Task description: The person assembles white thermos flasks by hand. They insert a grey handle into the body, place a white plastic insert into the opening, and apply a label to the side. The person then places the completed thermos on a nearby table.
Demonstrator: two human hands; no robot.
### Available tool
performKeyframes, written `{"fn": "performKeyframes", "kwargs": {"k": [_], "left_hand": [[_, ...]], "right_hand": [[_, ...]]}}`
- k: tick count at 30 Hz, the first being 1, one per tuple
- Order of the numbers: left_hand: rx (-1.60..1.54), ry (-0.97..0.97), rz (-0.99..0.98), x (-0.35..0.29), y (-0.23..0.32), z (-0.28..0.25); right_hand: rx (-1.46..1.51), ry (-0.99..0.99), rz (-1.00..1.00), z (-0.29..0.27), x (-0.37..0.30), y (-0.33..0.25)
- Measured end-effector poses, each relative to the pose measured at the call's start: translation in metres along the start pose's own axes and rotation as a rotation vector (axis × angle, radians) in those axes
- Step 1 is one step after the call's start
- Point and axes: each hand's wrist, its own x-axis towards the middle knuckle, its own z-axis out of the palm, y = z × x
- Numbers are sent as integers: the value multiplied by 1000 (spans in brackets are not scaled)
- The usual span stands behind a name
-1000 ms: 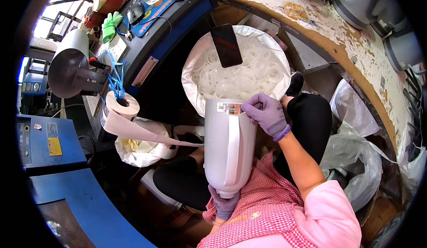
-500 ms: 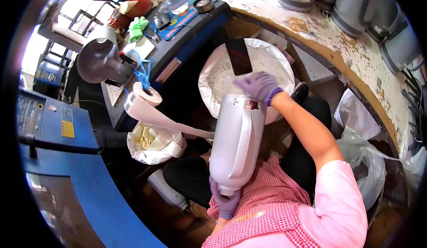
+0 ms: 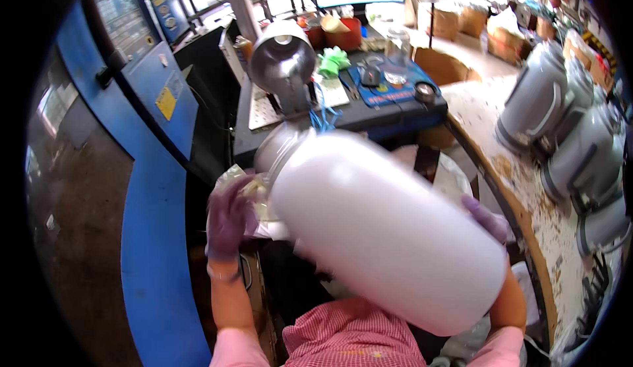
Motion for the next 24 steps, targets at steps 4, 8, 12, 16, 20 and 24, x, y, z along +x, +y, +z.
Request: {"fn": "performKeyframes", "kwargs": {"k": [4,8,12,16,20,24], "left_hand": [[188,299,-57,165,-75,-13],[453,248,-386,282,-135,-57],[142,419,-376,309,-128,-23],[-436,551,-46,233,-134,-36],[-787,694,-163,105,-119,-27],[-777,831,-334,-19,-104,-31]], "right_hand": [[49,160,-42,21,24,45],[570,-143,357,33,89,20],[670,73,259,93,157,46],[752,-152,395,159,232,-12],[544,-200,293,263,302,-12],[157,-78,5,346,328,-40]]}}
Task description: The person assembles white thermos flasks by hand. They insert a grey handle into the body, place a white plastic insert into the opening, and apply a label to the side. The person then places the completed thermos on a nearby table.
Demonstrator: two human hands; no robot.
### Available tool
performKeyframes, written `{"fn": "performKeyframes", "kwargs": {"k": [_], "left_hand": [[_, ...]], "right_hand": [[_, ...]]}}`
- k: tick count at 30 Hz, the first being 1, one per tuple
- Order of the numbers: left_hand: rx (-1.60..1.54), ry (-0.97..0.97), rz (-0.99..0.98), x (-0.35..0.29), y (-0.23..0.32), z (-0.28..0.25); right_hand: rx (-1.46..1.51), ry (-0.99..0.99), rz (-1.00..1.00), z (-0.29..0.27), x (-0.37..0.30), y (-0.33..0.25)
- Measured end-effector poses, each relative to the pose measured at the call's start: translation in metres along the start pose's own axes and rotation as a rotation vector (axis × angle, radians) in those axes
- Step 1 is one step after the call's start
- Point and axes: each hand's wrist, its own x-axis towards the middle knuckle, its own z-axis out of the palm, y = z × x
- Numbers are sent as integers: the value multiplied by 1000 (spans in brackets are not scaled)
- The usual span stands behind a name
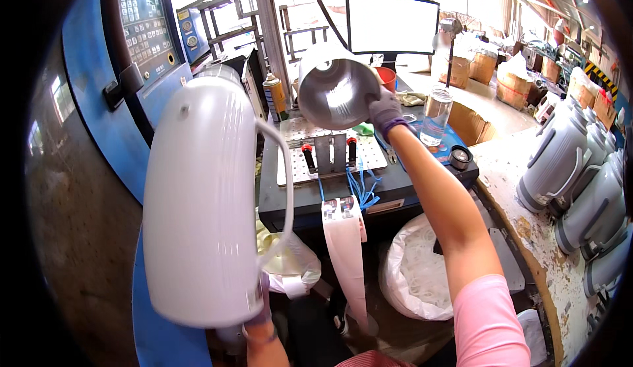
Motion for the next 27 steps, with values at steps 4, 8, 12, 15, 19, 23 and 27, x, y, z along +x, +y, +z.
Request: {"fn": "performKeyframes", "kwargs": {"k": [4,8,12,15,19,23,27], "left_hand": [[143,127,-119,-65,-6,-59],[310,169,-193,-112,-5,-88],[479,18,-278,-135,-10,-82],[670,-167,-279,-152,9,-81],[982,-875,-222,-147,40,-44],[693,-1344,-240,-120,67,-16],[261,-937,-394,-138,13,65]], "right_hand": [[-278,-258,-52,20,2,6],[-573,-472,64,-7,-5,-53],[-402,-2,-592,-50,-35,-50],[510,-639,-173,-106,-133,-98],[1265,-876,395,-169,-294,-67],[1099,-814,448,-219,-391,-19],[683,-926,264,-258,-447,-52]]}}
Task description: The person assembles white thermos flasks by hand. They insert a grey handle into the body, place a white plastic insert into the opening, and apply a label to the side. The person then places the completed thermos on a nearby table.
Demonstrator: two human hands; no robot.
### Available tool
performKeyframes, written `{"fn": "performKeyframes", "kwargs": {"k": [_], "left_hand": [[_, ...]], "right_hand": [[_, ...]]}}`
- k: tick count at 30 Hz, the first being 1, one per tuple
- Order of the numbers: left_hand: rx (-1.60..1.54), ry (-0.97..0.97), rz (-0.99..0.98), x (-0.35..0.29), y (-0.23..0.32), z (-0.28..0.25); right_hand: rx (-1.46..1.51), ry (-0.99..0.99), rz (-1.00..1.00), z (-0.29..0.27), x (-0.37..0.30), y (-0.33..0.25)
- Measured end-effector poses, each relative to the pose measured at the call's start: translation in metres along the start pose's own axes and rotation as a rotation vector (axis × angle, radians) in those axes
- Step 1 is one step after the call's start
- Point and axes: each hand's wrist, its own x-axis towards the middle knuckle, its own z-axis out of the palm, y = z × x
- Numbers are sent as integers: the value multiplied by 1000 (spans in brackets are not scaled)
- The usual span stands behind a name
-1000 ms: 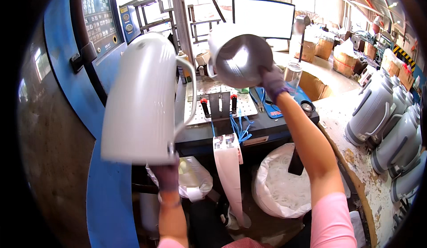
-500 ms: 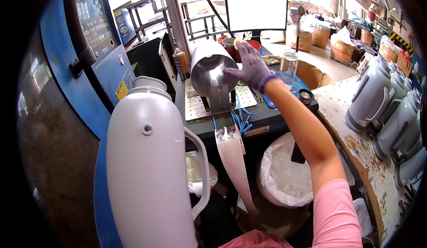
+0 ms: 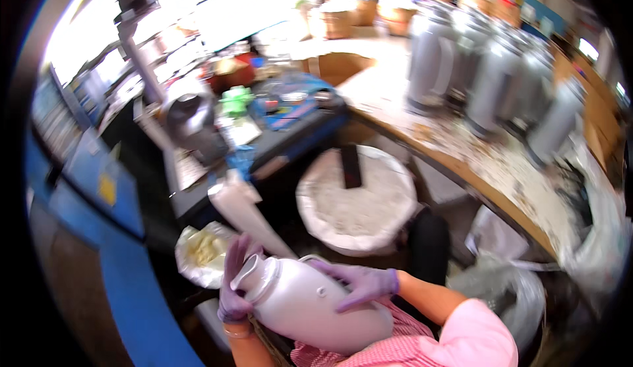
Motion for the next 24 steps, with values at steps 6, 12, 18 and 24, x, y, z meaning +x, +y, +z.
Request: {"fn": "performKeyframes", "kwargs": {"k": [6,12,18,24], "left_hand": [[290,-15,-122,4,-15,36],[590,-36,237,4,20,62],[1048,-177,678,-4,23,80],[1007,-165,574,3,1,121]], "right_hand": [[-590,837,162,-98,-176,-47],[-1304,1954,756,-236,-582,39],[296,2820,257,-310,-616,20],[-87,2830,1142,-342,-692,25]]}}
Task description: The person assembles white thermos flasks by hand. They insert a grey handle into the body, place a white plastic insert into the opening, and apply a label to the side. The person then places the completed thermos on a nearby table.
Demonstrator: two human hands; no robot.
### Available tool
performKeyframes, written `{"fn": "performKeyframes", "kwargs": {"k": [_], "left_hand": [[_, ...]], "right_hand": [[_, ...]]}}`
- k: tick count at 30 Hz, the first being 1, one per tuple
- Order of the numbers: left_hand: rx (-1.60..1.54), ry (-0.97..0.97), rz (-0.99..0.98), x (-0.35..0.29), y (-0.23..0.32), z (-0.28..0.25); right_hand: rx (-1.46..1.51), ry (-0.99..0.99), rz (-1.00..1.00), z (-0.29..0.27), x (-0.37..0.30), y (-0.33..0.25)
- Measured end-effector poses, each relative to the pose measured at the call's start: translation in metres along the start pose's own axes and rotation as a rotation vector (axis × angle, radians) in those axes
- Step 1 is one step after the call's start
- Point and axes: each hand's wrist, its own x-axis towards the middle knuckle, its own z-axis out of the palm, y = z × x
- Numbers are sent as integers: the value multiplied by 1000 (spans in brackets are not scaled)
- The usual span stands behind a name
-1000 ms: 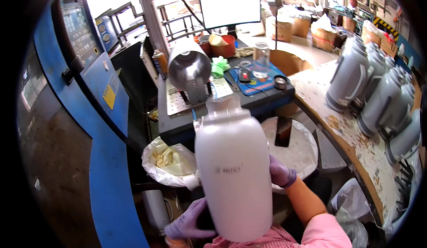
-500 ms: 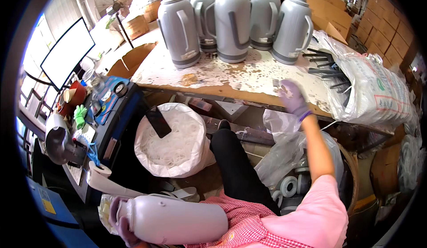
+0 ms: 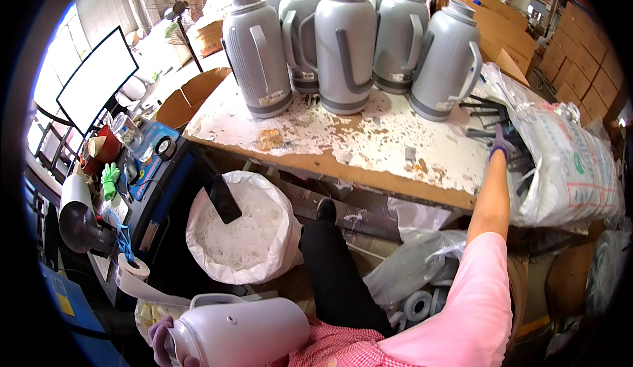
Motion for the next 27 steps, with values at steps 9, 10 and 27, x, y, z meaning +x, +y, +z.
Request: {"fn": "performKeyframes", "kwargs": {"k": [9,10,27], "left_hand": [[-215,-17,-415,-7,-10,23],[-173,-11,-401,-12,-7,17],[-260,51,-162,-42,3,23]], "right_hand": [[-61,-32,-369,7,100,57],[-36,-82,-471,10,78,66],[-882,170,-899,-138,-86,3]]}}
